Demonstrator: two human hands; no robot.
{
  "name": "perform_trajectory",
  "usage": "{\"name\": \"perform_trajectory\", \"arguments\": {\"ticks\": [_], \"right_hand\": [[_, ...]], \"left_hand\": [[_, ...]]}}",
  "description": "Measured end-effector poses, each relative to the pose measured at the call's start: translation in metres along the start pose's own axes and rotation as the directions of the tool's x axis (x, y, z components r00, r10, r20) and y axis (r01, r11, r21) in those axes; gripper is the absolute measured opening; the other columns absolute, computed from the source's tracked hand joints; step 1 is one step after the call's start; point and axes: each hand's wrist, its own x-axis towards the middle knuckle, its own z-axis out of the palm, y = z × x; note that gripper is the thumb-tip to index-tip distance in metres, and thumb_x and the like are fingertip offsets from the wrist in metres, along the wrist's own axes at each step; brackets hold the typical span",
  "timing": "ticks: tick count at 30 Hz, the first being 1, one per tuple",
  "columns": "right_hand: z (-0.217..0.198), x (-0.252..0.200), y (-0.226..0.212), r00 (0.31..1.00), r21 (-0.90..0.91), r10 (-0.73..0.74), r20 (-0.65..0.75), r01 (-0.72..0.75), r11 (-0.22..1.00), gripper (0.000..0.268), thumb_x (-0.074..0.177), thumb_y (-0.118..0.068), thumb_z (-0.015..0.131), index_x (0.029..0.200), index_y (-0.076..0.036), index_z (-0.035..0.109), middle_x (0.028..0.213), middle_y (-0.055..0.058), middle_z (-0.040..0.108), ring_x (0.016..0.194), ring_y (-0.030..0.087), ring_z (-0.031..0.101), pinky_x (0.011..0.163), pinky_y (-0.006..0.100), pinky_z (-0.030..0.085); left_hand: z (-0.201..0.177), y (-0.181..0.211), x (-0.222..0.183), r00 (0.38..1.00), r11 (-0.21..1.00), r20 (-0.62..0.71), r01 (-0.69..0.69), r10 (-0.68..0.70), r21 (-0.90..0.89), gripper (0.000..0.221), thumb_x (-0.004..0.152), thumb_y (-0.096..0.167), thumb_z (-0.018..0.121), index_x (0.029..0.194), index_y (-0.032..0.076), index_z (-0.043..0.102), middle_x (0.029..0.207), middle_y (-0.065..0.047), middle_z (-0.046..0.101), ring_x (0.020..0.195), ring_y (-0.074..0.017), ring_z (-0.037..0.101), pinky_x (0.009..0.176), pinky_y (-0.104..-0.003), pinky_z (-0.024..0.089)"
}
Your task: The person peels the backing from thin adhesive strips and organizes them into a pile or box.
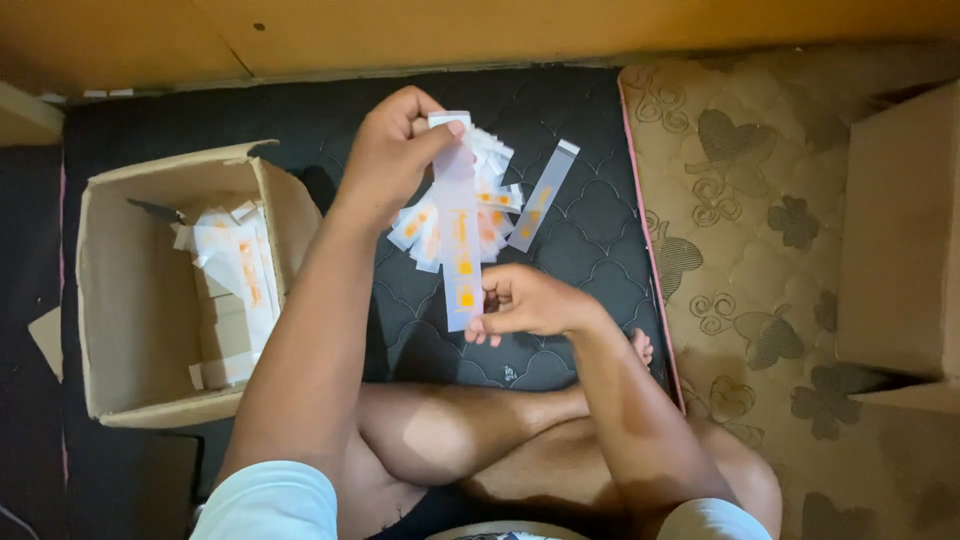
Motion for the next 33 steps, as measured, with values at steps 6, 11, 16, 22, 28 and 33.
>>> {"name": "perform_trajectory", "arguments": {"ticks": [6, 11, 16, 22, 28, 33], "right_hand": [[0.001, -0.01, -0.011, 0.995, -0.027, 0.004, 0.102, -0.001, 1.0, 0.016, 0.089, 0.002, 0.073, 0.104, 0.005, 0.07, 0.094, 0.015, 0.077, 0.074, 0.013, 0.07, 0.066, 0.023, 0.058], [0.0, -0.013, -0.017, 0.997, -0.069, 0.028, 0.074, -0.023, 0.997, 0.015, 0.088, 0.003, 0.073, 0.103, 0.003, 0.071, 0.095, 0.014, 0.078, 0.077, 0.013, 0.07, 0.067, 0.022, 0.057], [-0.001, -0.012, -0.018, 0.996, -0.081, 0.027, 0.086, -0.02, 0.996, 0.015, 0.089, 0.001, 0.073, 0.104, 0.002, 0.071, 0.096, 0.013, 0.078, 0.078, 0.012, 0.07, 0.069, 0.022, 0.057], [-0.006, -0.01, -0.012, 0.998, -0.098, 0.025, 0.052, -0.02, 0.995, 0.019, 0.088, 0.002, 0.073, 0.107, 0.004, 0.069, 0.097, 0.015, 0.078, 0.083, 0.017, 0.074, 0.071, 0.024, 0.06], [-0.012, 0.003, -0.005, 0.992, -0.111, 0.048, -0.118, -0.061, 0.992, 0.013, 0.09, -0.001, 0.071, 0.101, 0.005, 0.07, 0.091, 0.015, 0.077, 0.072, 0.014, 0.067, 0.062, 0.025, 0.055], [-0.022, 0.029, 0.025, 0.912, -0.159, 0.062, -0.406, -0.137, 0.978, 0.011, 0.094, -0.004, 0.065, 0.101, 0.004, 0.069, 0.089, 0.015, 0.075, 0.07, 0.015, 0.065, 0.059, 0.025, 0.052]], "left_hand": [[0.019, 0.009, 0.002, 0.997, 0.998, 0.072, -0.031, 0.027, 0.054, 0.006, 0.093, 0.008, 0.069, 0.095, 0.005, 0.064, 0.077, -0.003, 0.064, 0.064, -0.0088, 0.059, 0.059, -0.022, 0.05], [0.024, 0.016, 0.002, 0.996, 1.0, 0.093, 0.005, -0.004, -0.006, 0.007, 0.093, 0.007, 0.069, 0.096, 0.004, 0.064, 0.071, -0.001, 0.06, 0.06, -0.0059, 0.052, 0.056, -0.02, 0.044], [0.024, 0.015, 0.002, 0.997, 0.999, 0.074, -0.025, 0.023, 0.034, 0.007, 0.094, 0.008, 0.07, 0.095, 0.005, 0.063, 0.069, 0.001, 0.057, 0.058, -0.0054, 0.051, 0.056, -0.021, 0.045], [0.021, 0.015, 0.001, 0.995, 0.998, 0.096, -0.026, 0.021, 0.056, 0.007, 0.096, 0.007, 0.068, 0.098, 0.005, 0.062, 0.076, -0.005, 0.07, 0.06, -0.0063, 0.06, 0.057, -0.02, 0.047], [0.014, -0.005, 0.015, 0.981, 0.974, 0.112, -0.173, 0.158, 0.146, 0.01, 0.101, 0.005, 0.064, 0.108, 0.005, 0.057, 0.083, -0.007, 0.074, 0.062, -0.007, 0.06, 0.059, -0.022, 0.045], [0.007, -0.03, 0.029, 0.989, 0.963, 0.016, -0.144, 0.144, 0.228, 0.011, 0.1, 0.003, 0.063, 0.109, 0.007, 0.057, 0.083, -0.004, 0.067, 0.069, -0.0099, 0.061, 0.064, -0.026, 0.049]]}}
